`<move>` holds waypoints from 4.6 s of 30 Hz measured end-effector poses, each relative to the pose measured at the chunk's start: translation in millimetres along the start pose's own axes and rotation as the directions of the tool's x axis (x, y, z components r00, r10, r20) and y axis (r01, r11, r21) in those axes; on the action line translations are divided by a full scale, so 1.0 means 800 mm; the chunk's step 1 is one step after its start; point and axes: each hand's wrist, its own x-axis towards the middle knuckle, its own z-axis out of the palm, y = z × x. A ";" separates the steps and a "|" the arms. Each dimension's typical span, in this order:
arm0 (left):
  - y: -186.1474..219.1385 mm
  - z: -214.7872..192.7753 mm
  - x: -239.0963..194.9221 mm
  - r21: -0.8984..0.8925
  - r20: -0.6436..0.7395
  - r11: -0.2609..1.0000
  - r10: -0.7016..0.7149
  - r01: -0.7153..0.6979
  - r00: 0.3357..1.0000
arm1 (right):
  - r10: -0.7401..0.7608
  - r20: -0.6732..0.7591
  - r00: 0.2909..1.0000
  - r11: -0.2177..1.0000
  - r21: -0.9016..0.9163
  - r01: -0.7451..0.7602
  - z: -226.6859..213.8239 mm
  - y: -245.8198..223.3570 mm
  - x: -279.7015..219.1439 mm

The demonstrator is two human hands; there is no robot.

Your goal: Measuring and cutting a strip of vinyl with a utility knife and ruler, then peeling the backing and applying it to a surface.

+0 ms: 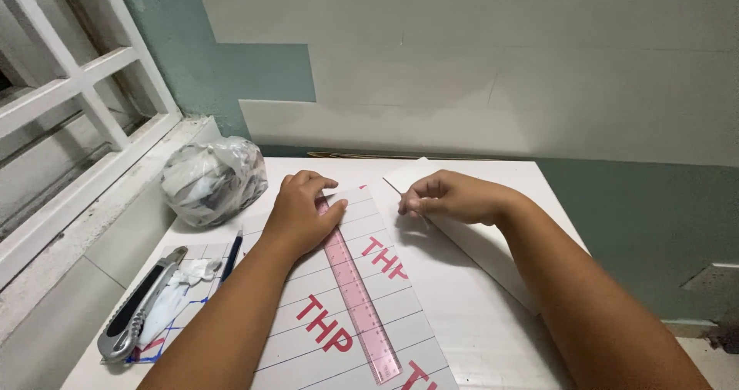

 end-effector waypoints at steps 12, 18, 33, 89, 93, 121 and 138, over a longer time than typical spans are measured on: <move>0.045 -0.003 -0.011 0.025 0.194 0.995 0.092 -0.099 0.977 | -0.103 -0.282 0.954 0.981 0.132 0.145 0.017 0.004 0.013; 0.084 -0.012 -0.031 -0.587 0.296 0.787 -0.011 0.191 0.955 | -0.217 -0.310 0.926 0.951 0.145 0.272 0.034 0.005 0.029; 0.039 -0.034 -0.010 0.203 0.048 0.978 -0.058 0.048 0.997 | -0.080 -0.351 0.933 0.992 0.066 0.110 0.038 0.009 0.026; -0.019 -0.199 -0.194 0.470 -0.204 0.656 -0.570 0.591 0.796 | 0.250 -0.157 0.955 0.782 -0.549 -0.295 0.092 -0.142 -0.047; -0.031 -0.198 -0.217 0.389 -0.097 0.662 -0.663 0.641 0.743 | 0.250 -0.166 0.954 0.758 -0.580 -0.299 0.092 -0.131 -0.039; -0.017 -0.171 -0.211 0.324 0.006 0.768 -0.585 0.552 0.811 | 0.246 -0.139 0.959 0.730 -0.625 -0.277 0.108 -0.125 -0.031; 0.013 -0.153 -0.210 0.075 0.031 0.855 -0.517 0.514 0.856 | 0.211 -0.148 0.966 0.760 -0.597 -0.257 0.107 -0.116 -0.029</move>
